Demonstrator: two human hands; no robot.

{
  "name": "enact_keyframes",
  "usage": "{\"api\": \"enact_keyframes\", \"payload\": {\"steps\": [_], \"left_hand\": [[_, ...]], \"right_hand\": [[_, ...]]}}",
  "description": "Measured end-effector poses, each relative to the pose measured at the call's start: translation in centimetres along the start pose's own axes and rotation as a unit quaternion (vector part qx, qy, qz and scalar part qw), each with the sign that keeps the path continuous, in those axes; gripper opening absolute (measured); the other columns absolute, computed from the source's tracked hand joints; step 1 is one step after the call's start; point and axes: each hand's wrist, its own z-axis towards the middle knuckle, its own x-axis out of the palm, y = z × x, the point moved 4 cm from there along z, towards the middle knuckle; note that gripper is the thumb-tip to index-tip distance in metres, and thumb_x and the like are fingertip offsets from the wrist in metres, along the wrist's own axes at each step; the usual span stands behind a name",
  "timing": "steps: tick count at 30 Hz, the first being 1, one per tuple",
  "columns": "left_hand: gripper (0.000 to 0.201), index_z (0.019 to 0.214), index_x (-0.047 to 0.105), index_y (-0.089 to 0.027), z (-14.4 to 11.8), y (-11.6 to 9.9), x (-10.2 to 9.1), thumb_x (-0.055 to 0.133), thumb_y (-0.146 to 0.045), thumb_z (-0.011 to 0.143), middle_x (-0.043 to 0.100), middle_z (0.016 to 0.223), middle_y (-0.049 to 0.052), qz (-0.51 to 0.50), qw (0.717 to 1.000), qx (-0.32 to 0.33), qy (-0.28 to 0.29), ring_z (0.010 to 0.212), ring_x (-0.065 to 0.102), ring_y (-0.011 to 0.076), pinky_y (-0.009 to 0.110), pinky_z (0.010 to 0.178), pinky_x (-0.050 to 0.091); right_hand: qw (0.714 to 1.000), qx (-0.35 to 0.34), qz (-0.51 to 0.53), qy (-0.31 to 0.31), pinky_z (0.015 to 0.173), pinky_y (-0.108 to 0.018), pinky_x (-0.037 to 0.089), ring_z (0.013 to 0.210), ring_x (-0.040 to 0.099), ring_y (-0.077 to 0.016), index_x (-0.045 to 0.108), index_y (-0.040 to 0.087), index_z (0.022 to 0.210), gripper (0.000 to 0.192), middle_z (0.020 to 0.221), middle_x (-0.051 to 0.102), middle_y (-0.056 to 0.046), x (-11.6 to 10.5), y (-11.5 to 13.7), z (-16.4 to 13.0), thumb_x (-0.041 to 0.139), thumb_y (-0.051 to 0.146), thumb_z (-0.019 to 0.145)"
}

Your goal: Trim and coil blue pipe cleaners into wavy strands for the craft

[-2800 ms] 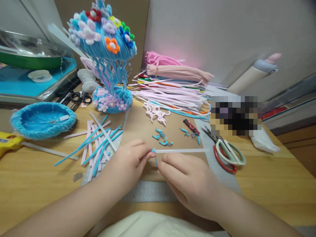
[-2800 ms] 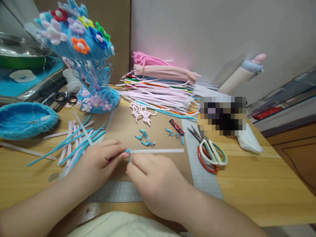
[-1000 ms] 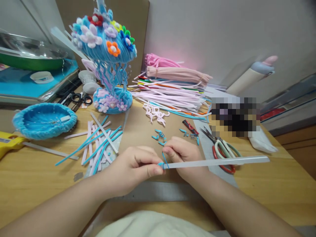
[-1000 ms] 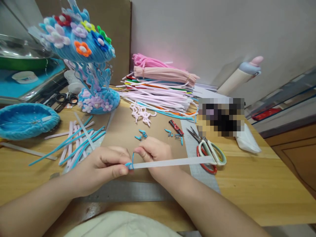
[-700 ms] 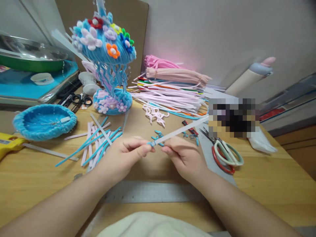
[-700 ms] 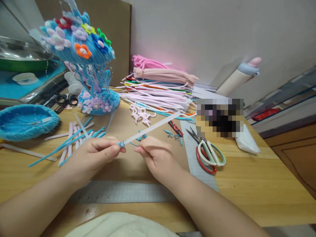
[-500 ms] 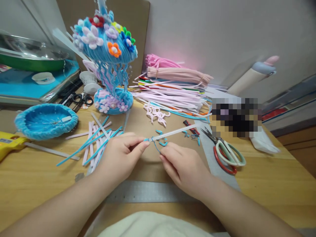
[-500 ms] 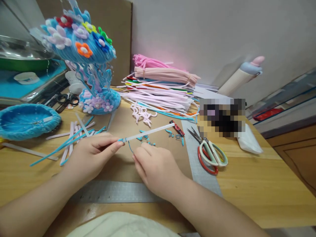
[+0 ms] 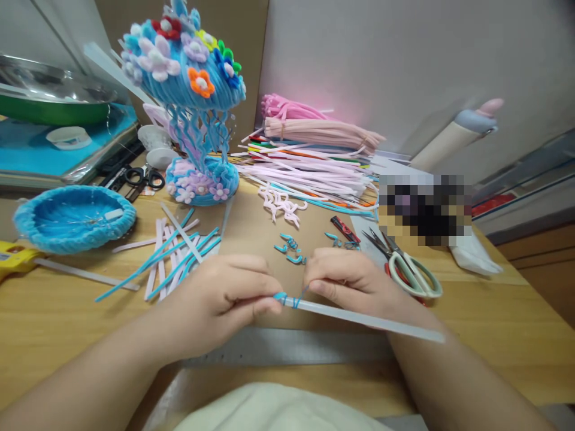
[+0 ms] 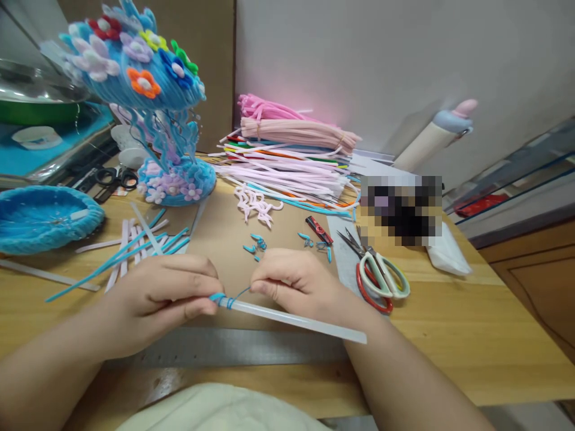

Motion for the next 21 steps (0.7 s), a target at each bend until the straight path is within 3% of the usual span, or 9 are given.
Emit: {"api": "enact_keyframes", "payload": {"steps": [3, 7, 9, 13, 17, 21], "left_hand": [[0.019, 0.077, 0.069, -0.017, 0.2, 0.6, -0.2, 0.054, -0.024, 0.087, 0.058, 0.066, 0.000, -0.076, 0.990, -0.065, -0.099, 0.061, 0.053, 0.0108, 0.022, 0.056, 0.039], [0.026, 0.068, 0.068, -0.016, 0.5, 2.0, 0.8, 0.055, -0.030, 0.085, 0.053, 0.058, -0.002, -0.063, 0.967, -0.186, -0.165, 0.057, 0.051, 0.0116, 0.022, 0.052, 0.037], [0.028, 0.063, 0.065, -0.016, 0.5, 2.3, 1.3, 0.054, -0.029, 0.085, 0.050, 0.055, -0.002, 0.004, 0.965, -0.206, -0.162, 0.055, 0.050, 0.0115, 0.022, 0.051, 0.035], [0.031, 0.057, 0.058, -0.016, 0.4, 2.0, 1.6, 0.050, -0.022, 0.086, 0.049, 0.056, -0.002, 0.159, 0.966, -0.162, -0.122, 0.056, 0.049, 0.0112, 0.022, 0.052, 0.032], [0.031, 0.060, 0.058, -0.016, 0.2, 2.0, 1.6, 0.046, -0.022, 0.088, 0.050, 0.061, 0.000, 0.216, 0.961, -0.163, -0.058, 0.059, 0.050, 0.0129, 0.024, 0.055, 0.032], [0.032, 0.064, 0.061, -0.016, 0.0, 2.1, 1.3, 0.044, -0.025, 0.090, 0.052, 0.063, 0.001, 0.210, 0.965, -0.157, -0.024, 0.060, 0.051, 0.0136, 0.026, 0.057, 0.033]], "right_hand": [[0.999, 0.013, 0.007, -0.029, 0.058, -0.022, 0.037, 0.062, 0.048, -0.0107, 0.055, 0.017, 0.070, 0.028, 0.065, 0.052, 0.001, 0.7, 0.1, 0.1, 0.044, 0.027, 0.094], [0.977, 0.037, -0.177, -0.114, 0.052, -0.025, 0.028, 0.053, 0.041, -0.0102, 0.049, 0.018, 0.059, 0.032, 0.056, 0.046, 0.002, 2.3, 0.5, 0.0, 0.043, 0.019, 0.090], [0.952, 0.030, -0.278, -0.129, 0.052, -0.027, 0.025, 0.051, 0.040, -0.0108, 0.050, 0.018, 0.060, 0.029, 0.055, 0.048, 0.001, 3.2, 0.7, 0.0, 0.044, 0.018, 0.088], [0.913, 0.012, -0.380, -0.146, 0.054, -0.029, 0.027, 0.055, 0.045, -0.0123, 0.055, 0.018, 0.063, 0.026, 0.060, 0.054, -0.001, 3.8, 1.1, 0.0, 0.046, 0.019, 0.088], [0.911, -0.021, -0.384, -0.148, 0.060, -0.029, 0.033, 0.064, 0.048, -0.0148, 0.059, 0.017, 0.067, 0.024, 0.067, 0.061, -0.003, 3.5, 1.3, 0.1, 0.049, 0.019, 0.088], [0.917, -0.096, -0.351, -0.161, 0.074, -0.032, 0.040, 0.083, 0.055, -0.0183, 0.064, 0.016, 0.081, 0.011, 0.080, 0.068, -0.005, 3.0, 1.5, -0.1, 0.055, 0.014, 0.087]]}}
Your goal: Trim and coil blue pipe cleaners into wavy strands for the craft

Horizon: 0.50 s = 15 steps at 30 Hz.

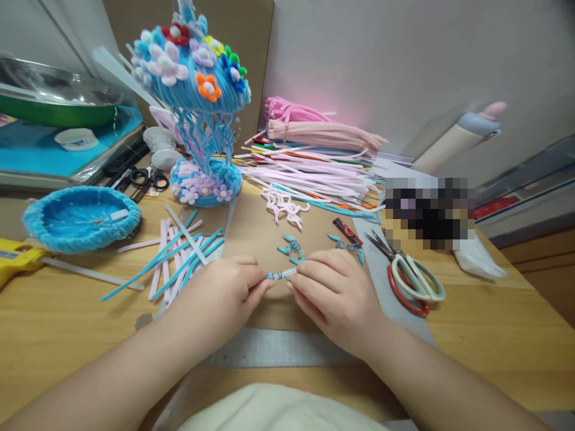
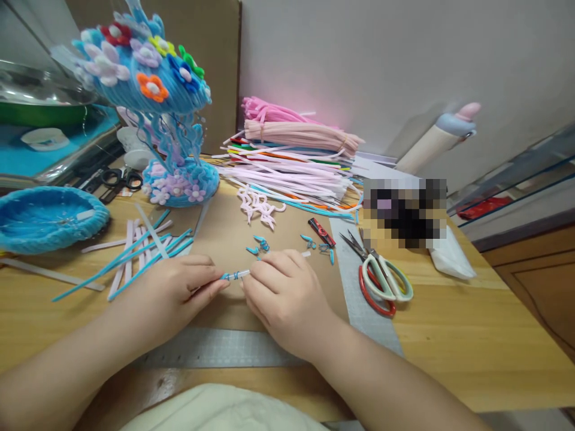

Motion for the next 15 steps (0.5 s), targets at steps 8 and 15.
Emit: {"api": "enact_keyframes", "payload": {"steps": [8, 15], "left_hand": [[0.028, 0.071, 0.064, -0.016, 0.0, 0.2, 0.1, 0.045, -0.024, 0.090, 0.057, 0.069, 0.002, 0.011, 0.998, 0.035, 0.046, 0.063, 0.054, 0.0134, 0.025, 0.057, 0.034], [0.025, 0.086, 0.066, -0.015, -0.3, -1.1, -0.8, 0.041, -0.018, 0.093, 0.058, 0.070, 0.003, 0.081, 0.967, 0.224, -0.088, 0.062, 0.049, 0.0144, 0.028, 0.054, 0.031]], "right_hand": [[0.976, 0.095, 0.185, 0.067, 0.065, -0.028, 0.044, 0.072, 0.060, -0.0146, 0.065, 0.015, 0.084, 0.013, 0.079, 0.068, -0.006, 0.9, -1.3, -0.2, 0.053, 0.016, 0.088], [0.578, 0.419, 0.666, 0.218, 0.032, -0.013, 0.034, 0.031, 0.047, -0.0058, 0.052, 0.015, 0.067, 0.021, 0.046, 0.057, 0.004, 3.5, -2.7, -1.4, 0.062, 0.028, 0.080]]}}
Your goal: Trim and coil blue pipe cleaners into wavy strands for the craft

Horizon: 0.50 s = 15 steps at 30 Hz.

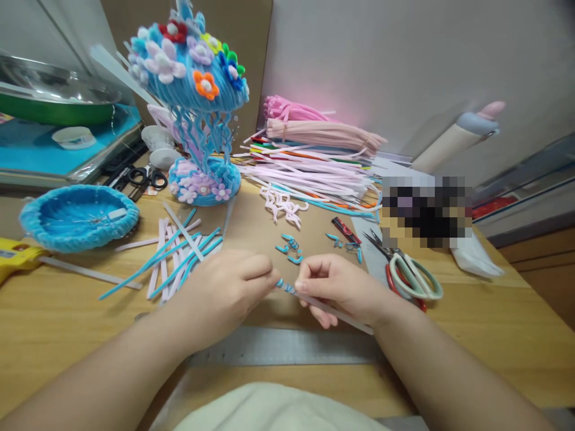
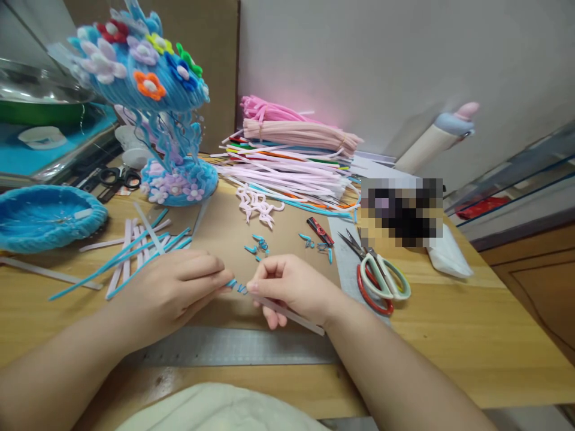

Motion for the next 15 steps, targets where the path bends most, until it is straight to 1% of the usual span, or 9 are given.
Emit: {"api": "enact_keyframes", "payload": {"steps": [1, 3, 5, 7, 10, 12, 15], "left_hand": [[0.023, 0.091, 0.065, -0.015, -0.1, -0.2, -0.2, 0.042, -0.017, 0.093, 0.060, 0.073, 0.004, 0.002, 0.999, 0.027, -0.018, 0.063, 0.049, 0.0148, 0.029, 0.056, 0.033], [0.019, 0.099, 0.062, -0.014, -0.4, -0.4, -0.6, 0.044, -0.015, 0.092, 0.063, 0.076, 0.005, 0.010, 0.996, 0.065, -0.057, 0.066, 0.051, 0.0155, 0.030, 0.059, 0.035], [0.017, 0.101, 0.060, -0.014, -0.7, -0.6, -1.1, 0.045, -0.014, 0.092, 0.064, 0.076, 0.005, 0.024, 0.991, 0.090, -0.100, 0.067, 0.052, 0.0159, 0.031, 0.059, 0.036], [0.017, 0.101, 0.058, -0.014, -0.9, -0.8, -1.5, 0.044, -0.014, 0.093, 0.065, 0.077, 0.004, 0.038, 0.984, 0.105, -0.138, 0.067, 0.053, 0.0158, 0.031, 0.060, 0.037], [0.015, 0.100, 0.059, -0.014, -1.0, -1.0, -2.0, 0.046, -0.013, 0.092, 0.066, 0.077, 0.003, 0.050, 0.980, 0.108, -0.160, 0.066, 0.053, 0.0149, 0.031, 0.059, 0.037], [0.015, 0.100, 0.060, -0.014, -1.1, -1.1, -2.2, 0.048, -0.012, 0.091, 0.067, 0.076, 0.003, 0.045, 0.981, 0.105, -0.159, 0.065, 0.051, 0.0148, 0.032, 0.058, 0.037], [0.017, 0.103, 0.060, -0.011, -1.2, -1.2, -2.4, 0.050, -0.011, 0.089, 0.067, 0.076, 0.004, 0.031, 0.981, 0.114, -0.154, 0.064, 0.050, 0.0156, 0.032, 0.057, 0.036]], "right_hand": [[0.997, 0.015, 0.062, 0.041, 0.029, -0.012, 0.033, 0.030, 0.048, -0.0055, 0.051, 0.015, 0.067, 0.020, 0.050, 0.060, 0.004, 0.1, -0.2, 0.0, 0.064, 0.026, 0.078], [0.976, 0.053, 0.163, 0.135, 0.025, -0.012, 0.033, 0.028, 0.049, -0.0060, 0.050, 0.015, 0.070, 0.016, 0.056, 0.064, 0.002, 0.6, -0.5, 0.0, 0.063, 0.021, 0.078], [0.941, 0.097, 0.230, 0.230, 0.023, -0.013, 0.035, 0.027, 0.049, -0.0075, 0.055, 0.012, 0.077, 0.009, 0.055, 0.065, -0.001, 1.1, -1.0, -0.1, 0.057, 0.020, 0.081], [0.908, 0.122, 0.270, 0.296, 0.023, -0.015, 0.038, 0.028, 0.052, -0.0101, 0.059, 0.008, 0.086, 0.016, 0.054, 0.065, -0.003, 1.6, -1.3, -0.3, 0.052, 0.022, 0.085], [0.879, 0.106, 0.318, 0.339, 0.024, -0.016, 0.041, 0.030, 0.056, -0.0116, 0.062, 0.003, 0.089, 0.024, 0.055, 0.066, -0.006, 2.1, -1.4, -0.4, 0.048, 0.023, 0.088], [0.868, 0.096, 0.338, 0.350, 0.025, -0.016, 0.041, 0.030, 0.055, -0.0105, 0.062, 0.002, 0.090, 0.024, 0.056, 0.066, -0.007, 2.4, -1.4, -0.4, 0.047, 0.021, 0.089], [0.857, 0.102, 0.353, 0.361, 0.026, -0.014, 0.039, 0.029, 0.051, -0.0082, 0.062, 0.002, 0.090, 0.024, 0.056, 0.065, -0.007, 2.9, -1.5, -0.6, 0.047, 0.021, 0.090]]}}
